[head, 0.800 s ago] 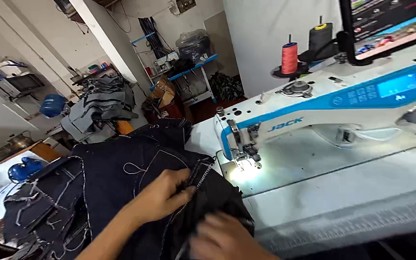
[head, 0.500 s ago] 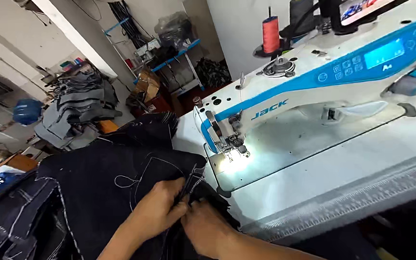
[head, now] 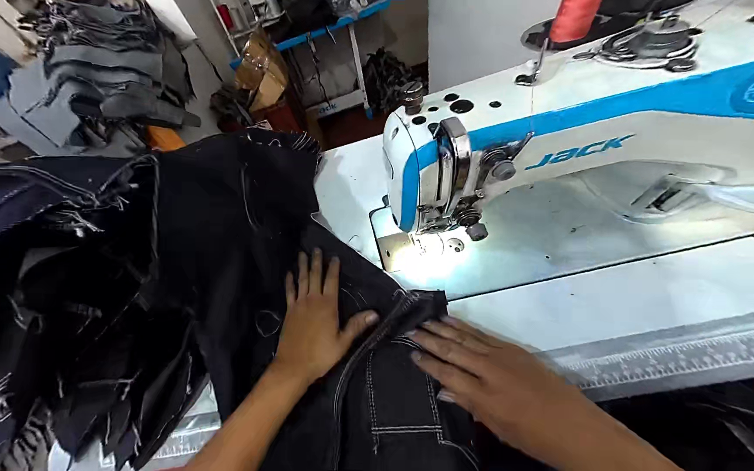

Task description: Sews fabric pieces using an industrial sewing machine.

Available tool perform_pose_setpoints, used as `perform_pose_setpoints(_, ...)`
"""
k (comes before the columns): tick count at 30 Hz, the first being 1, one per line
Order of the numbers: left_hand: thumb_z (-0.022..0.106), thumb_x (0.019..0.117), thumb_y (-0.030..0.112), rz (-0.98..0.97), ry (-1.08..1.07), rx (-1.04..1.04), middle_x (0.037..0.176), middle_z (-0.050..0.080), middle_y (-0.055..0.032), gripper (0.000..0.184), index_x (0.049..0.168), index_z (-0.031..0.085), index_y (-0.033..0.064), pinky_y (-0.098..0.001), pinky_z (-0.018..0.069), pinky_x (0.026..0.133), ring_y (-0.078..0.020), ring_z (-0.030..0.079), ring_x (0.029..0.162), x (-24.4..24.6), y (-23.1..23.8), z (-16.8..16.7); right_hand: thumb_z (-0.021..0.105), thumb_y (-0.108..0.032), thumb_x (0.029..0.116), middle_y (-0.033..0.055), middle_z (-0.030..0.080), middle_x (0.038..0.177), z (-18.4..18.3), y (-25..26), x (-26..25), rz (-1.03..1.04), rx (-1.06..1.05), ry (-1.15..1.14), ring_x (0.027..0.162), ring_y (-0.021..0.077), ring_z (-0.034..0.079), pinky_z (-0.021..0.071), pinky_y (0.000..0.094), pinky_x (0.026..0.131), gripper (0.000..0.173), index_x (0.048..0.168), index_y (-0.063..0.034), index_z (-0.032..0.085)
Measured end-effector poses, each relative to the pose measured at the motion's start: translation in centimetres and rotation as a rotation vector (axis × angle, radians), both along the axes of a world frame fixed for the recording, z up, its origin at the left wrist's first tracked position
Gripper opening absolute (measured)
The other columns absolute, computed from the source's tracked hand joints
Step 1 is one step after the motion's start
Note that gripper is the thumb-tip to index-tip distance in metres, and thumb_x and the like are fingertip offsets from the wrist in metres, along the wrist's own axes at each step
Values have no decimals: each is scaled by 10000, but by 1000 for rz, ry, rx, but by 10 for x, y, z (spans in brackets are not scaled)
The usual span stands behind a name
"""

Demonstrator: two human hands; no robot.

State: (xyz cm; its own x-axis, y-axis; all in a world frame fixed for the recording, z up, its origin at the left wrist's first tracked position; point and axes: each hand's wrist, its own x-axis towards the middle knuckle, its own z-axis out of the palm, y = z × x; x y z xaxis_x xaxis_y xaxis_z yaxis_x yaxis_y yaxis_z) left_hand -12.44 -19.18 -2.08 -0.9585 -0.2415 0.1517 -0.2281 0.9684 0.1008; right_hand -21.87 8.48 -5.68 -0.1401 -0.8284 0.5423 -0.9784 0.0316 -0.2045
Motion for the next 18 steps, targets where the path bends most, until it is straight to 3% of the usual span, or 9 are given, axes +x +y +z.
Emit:
perform_pose_setpoints(2,294,877,877,-25,54,61,1659,319,-158,1030,1554,454,117,-742,171,1180,-449,197,1547,0,1,-8,490,-319,1084,62,712,1266,-7,4,-8,-164,-130,42,1260,255,639,493,441,1102,299,1176,-134,706)
perform_pose_setpoints(4,294,924,817,-93,102,6,1598,448,-89,860,1472,573,215,-759,268,1108,-444,314,1503,-1,-11,-5,471,-391,1080,18,709,1269,-8,10,-7,-244,-111,-2,1240,257,640,507,470,1063,332,1160,-193,725)
perform_pose_setpoints(6,296,977,741,-192,176,-118,1433,613,-88,748,1321,697,212,-723,359,1043,-416,483,1386,-1,-27,4,402,-513,1070,-55,658,1375,-7,11,-9,-234,-27,-18,1290,245,596,483,502,1060,417,1245,-276,696)
perform_pose_setpoints(9,265,1078,565,-425,221,-110,1065,766,37,644,984,779,189,-474,496,1031,-156,684,1129,-1,-37,39,383,-628,1028,-57,652,1385,-6,6,-8,-205,3,-14,1292,277,590,477,543,1043,507,1246,-285,686)
perform_pose_setpoints(11,372,1080,465,-420,156,-96,943,765,12,549,897,772,136,-455,554,958,-154,721,1001,-14,-38,56,352,-710,997,-57,654,1377,-3,5,-5,-221,7,-33,1301,275,582,465,546,1057,590,1209,-273,687)
perform_pose_setpoints(13,473,1041,521,-237,-64,-98,1164,738,-91,524,1121,755,87,-565,527,987,-278,690,1134,-35,-42,61,409,-756,950,-61,660,1362,-4,3,-3,-255,-6,-50,1289,267,589,470,543,1051,588,1149,-290,707)
perform_pose_setpoints(16,498,897,784,-49,-255,-40,1692,272,-61,845,1571,440,278,-805,111,1141,-417,221,1547,-65,-50,41,442,-784,916,61,622,1409,-5,0,0,-320,-23,-53,1261,298,607,499,540,1018,572,1207,-371,710)
perform_pose_setpoints(17,441,892,816,-80,-181,-72,1731,128,-47,860,1605,358,341,-823,23,1129,-431,75,1573,-69,-53,31,435,-792,912,104,626,1383,-6,0,1,-337,-36,-60,1244,317,609,506,536,1002,572,1237,-405,702)
perform_pose_setpoints(18,368,911,818,-141,-23,-127,1729,134,-74,842,1594,388,325,-803,34,1150,-427,66,1576,-69,-54,24,421,-796,915,120,634,1354,-7,0,1,-346,-43,-61,1225,320,612,509,525,991,570,1256,-429,693)
